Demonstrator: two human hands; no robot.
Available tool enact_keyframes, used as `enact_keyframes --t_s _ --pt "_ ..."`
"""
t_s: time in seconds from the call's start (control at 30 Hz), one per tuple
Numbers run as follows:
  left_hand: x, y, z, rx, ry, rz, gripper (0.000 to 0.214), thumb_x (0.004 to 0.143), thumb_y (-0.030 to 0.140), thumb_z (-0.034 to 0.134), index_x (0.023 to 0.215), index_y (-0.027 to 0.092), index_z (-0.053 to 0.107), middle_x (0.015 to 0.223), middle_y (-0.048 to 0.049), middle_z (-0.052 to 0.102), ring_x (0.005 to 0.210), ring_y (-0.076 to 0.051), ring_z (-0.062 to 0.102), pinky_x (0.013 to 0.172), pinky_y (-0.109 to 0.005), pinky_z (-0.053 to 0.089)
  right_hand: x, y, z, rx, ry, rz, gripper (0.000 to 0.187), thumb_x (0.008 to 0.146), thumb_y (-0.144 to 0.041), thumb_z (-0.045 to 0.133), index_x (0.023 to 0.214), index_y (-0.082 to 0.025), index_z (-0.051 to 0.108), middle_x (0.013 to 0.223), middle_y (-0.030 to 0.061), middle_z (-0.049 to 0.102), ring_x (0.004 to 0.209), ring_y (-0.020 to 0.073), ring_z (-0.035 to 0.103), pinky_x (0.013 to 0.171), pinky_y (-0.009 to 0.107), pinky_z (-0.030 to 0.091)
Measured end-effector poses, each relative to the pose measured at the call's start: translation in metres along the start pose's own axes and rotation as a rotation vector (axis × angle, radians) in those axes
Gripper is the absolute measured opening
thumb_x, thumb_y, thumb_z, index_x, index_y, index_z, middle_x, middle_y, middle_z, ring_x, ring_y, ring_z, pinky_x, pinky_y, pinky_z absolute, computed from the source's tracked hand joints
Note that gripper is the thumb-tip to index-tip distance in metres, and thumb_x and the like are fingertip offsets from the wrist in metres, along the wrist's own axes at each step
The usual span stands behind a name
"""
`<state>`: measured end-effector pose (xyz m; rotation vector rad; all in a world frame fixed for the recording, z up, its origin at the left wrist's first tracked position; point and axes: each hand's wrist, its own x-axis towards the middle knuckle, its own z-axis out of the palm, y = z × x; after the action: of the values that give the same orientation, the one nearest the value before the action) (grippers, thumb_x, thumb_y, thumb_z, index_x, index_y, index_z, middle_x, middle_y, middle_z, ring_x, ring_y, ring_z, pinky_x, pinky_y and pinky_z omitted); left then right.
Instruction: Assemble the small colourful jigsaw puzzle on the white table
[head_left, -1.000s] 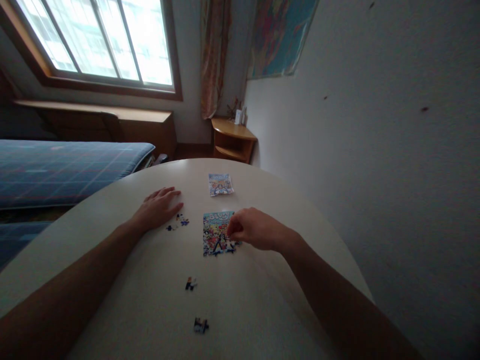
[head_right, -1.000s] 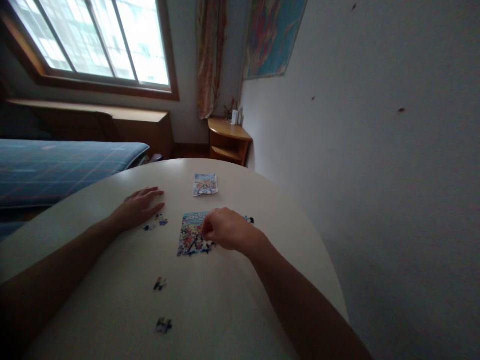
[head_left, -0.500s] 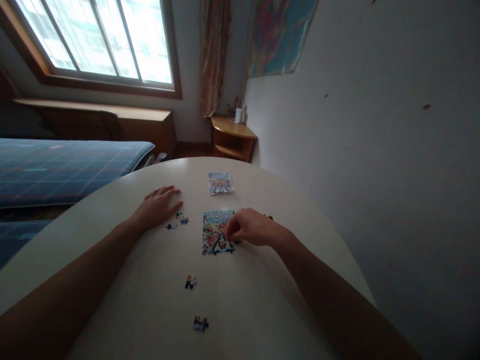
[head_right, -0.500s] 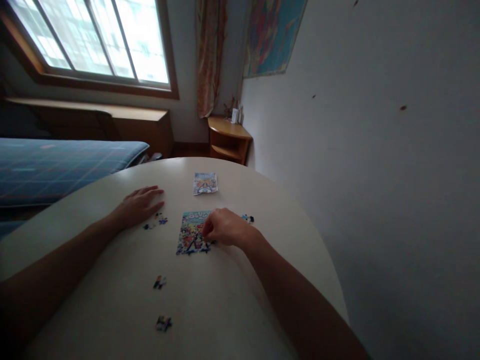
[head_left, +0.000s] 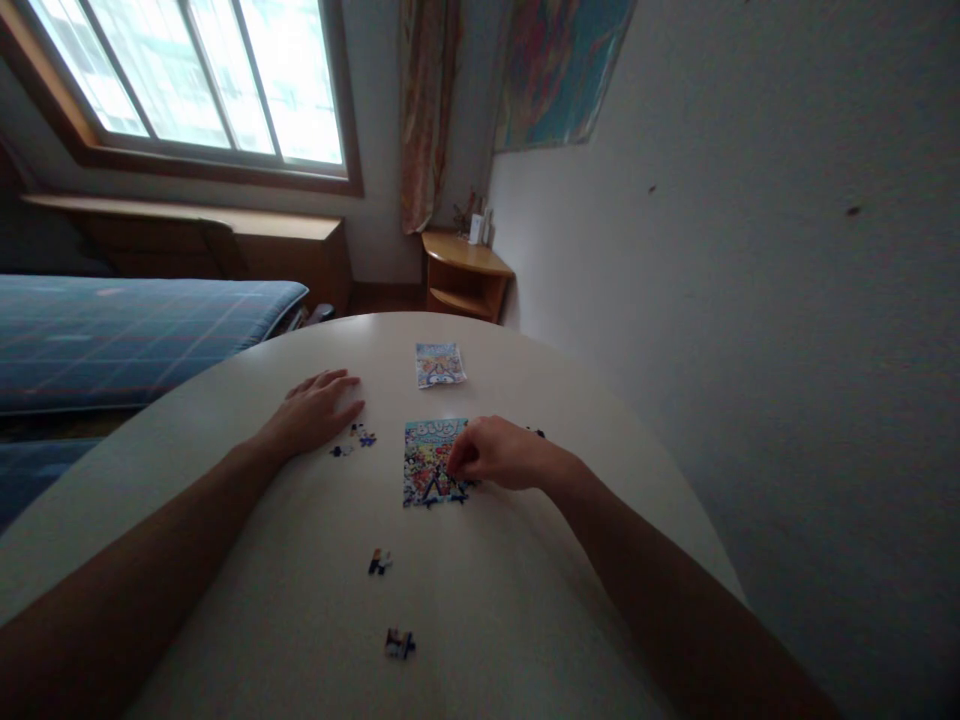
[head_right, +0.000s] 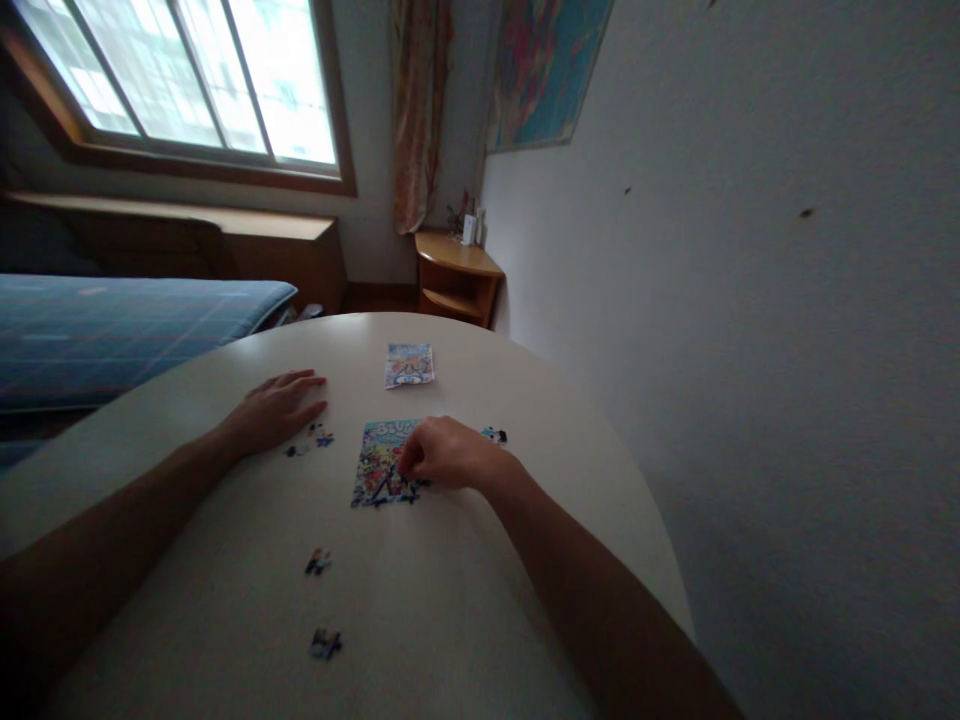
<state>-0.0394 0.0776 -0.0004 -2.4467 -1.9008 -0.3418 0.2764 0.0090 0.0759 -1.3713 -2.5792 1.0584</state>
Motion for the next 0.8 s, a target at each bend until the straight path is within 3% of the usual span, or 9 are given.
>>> enact_keyframes --t_s 0.63,0.8 --pt "0.0 0.0003 -0.0005 -0.015 -0.011 -0.003 0.062 0.091 0.058 0.033 0.139 0.021 0.05 0.151 -0.0088 0.042 0.138 -0.032 0.04 0.114 -0.049 0.031 -0.0015 -0.0042 0.0051 -0.065 0.041 0.012 0.021 0.077 -0.009 0.066 0.092 -0.017 0.078 0.088 0.0042 0.076 0.077 0.0133 0.067 0.069 0.02 0.046" --pt "-0.0006 0.0015 -0.0003 -0.021 -0.002 -0.01 0.062 0.091 0.057 0.035 0.138 0.022 0.051 0.151 -0.0088 0.043 0.139 -0.032 0.04 0.114 -0.049 0.031 -0.0036 -0.0061 0.0042 -0.086 0.034 0.036 0.013 0.079 -0.018 0.07 0.09 -0.017 0.077 0.086 0.0039 0.075 0.074 0.013 0.065 0.063 0.021 0.042"
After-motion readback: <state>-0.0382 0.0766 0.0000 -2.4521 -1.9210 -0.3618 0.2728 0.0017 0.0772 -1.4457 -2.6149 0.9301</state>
